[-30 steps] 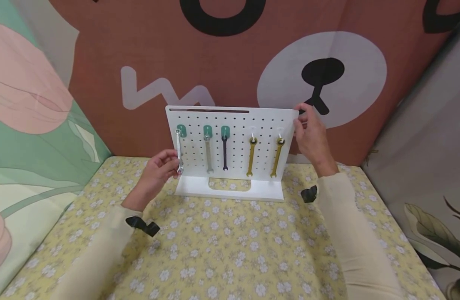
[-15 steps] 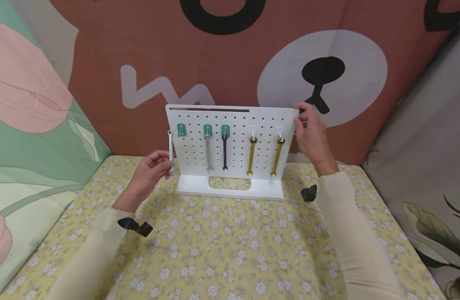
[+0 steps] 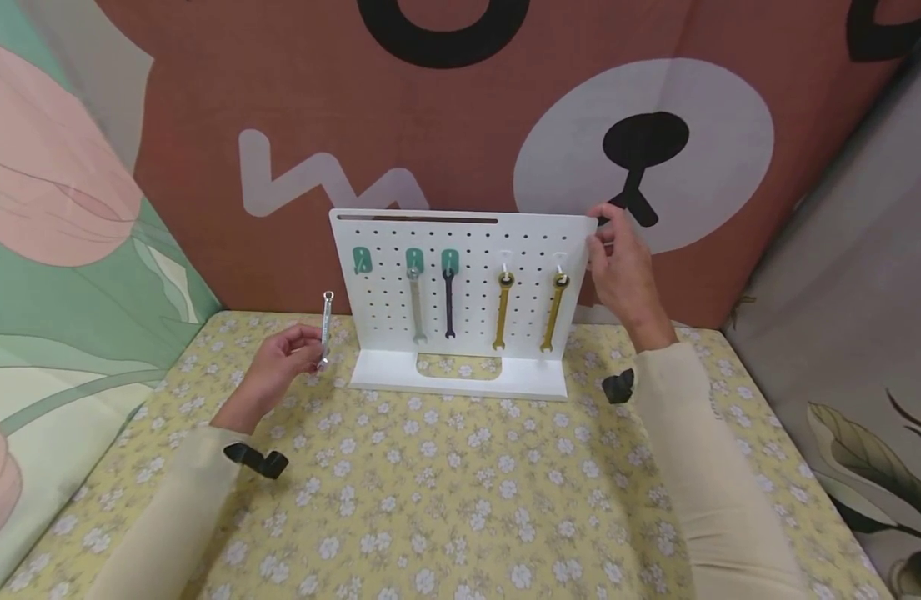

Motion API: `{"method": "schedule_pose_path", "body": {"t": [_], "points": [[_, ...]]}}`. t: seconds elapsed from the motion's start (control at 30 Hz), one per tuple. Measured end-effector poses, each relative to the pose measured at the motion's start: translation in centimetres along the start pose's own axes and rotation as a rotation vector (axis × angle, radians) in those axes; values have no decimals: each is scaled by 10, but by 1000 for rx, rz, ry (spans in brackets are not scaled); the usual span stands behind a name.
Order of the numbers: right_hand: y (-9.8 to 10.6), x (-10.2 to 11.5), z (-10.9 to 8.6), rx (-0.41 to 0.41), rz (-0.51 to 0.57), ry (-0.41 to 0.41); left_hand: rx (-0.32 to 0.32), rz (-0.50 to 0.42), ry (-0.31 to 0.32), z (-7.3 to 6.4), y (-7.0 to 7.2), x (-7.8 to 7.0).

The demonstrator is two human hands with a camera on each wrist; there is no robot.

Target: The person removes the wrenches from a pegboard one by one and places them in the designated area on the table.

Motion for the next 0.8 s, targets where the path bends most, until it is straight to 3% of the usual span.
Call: {"method": "schedule_pose_path", "body": {"t": [0.2,0.43,0.8], "points": [[-1,2,1,10,-1,7,52,122,68,0,5,21],[-2,3,0,5,7,5,135,79,157,5,4,42],[-1,0,0,11,14,3,144,149,316,12,-2,54]]}}
Point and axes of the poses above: each hand's wrist, its own z-axis towards the middle knuckle, its own y-axis out of the back of the hand, x = y × z, the point moved 5 cm from there along z, towards the middle knuckle, and after that the axes turned 3 degrees about -y, right-handed, at the moved point
